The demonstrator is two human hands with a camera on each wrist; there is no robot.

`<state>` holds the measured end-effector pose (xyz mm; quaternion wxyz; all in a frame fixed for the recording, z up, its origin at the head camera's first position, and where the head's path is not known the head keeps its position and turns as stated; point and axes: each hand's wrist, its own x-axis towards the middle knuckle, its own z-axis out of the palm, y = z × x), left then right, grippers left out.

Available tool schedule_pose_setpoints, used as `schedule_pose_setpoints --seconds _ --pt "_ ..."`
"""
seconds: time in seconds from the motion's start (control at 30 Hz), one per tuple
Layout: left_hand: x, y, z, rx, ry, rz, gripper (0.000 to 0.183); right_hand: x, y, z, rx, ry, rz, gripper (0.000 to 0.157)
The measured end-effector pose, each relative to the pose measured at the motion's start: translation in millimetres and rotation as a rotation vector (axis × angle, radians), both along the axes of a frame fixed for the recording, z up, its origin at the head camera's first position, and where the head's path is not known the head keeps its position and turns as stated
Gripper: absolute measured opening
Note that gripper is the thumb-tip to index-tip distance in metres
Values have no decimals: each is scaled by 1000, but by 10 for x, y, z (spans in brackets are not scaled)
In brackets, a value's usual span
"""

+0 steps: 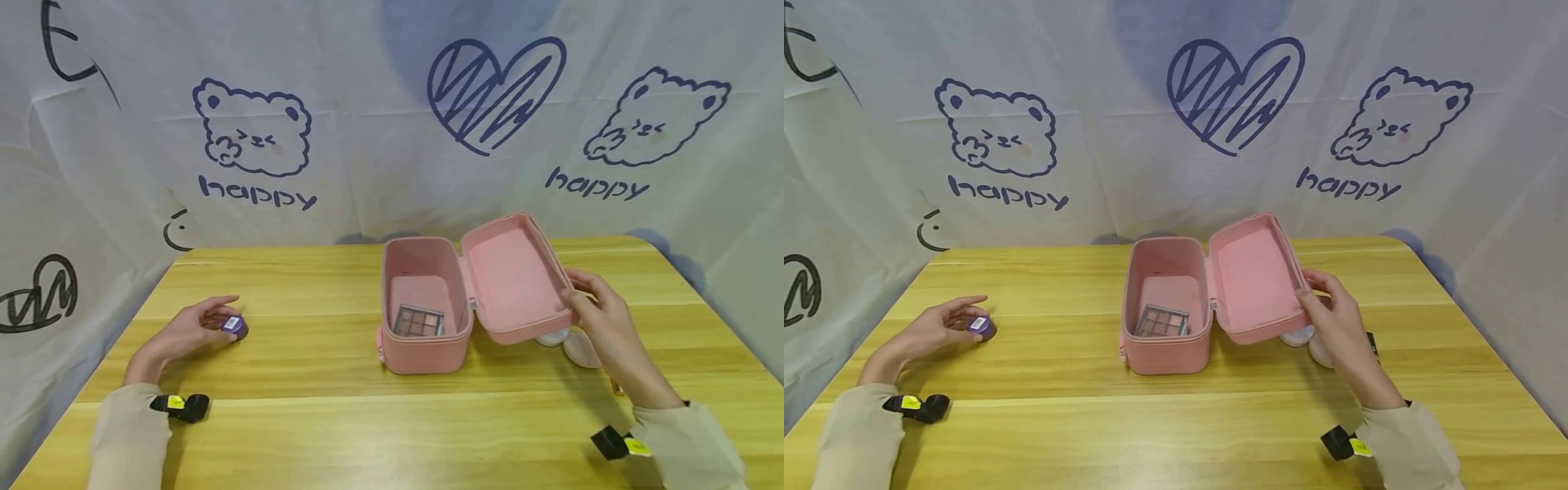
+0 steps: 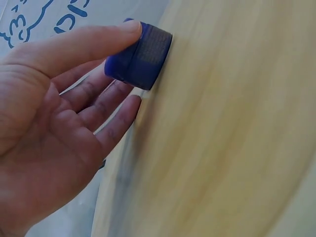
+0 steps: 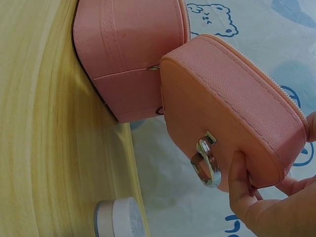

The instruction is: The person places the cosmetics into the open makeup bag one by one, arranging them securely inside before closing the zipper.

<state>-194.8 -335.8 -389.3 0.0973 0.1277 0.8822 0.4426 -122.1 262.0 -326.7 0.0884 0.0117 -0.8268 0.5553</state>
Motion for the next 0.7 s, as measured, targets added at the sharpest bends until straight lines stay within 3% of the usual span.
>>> schedule_pose_setpoints --seconds 0.43,0.7 --pt "5 67 52 23 32 124 70 20 -24 -26 2 13 -7 52" --pt "-40 206 74 107 132 125 67 18 -4 -50 39 30 -11 54"
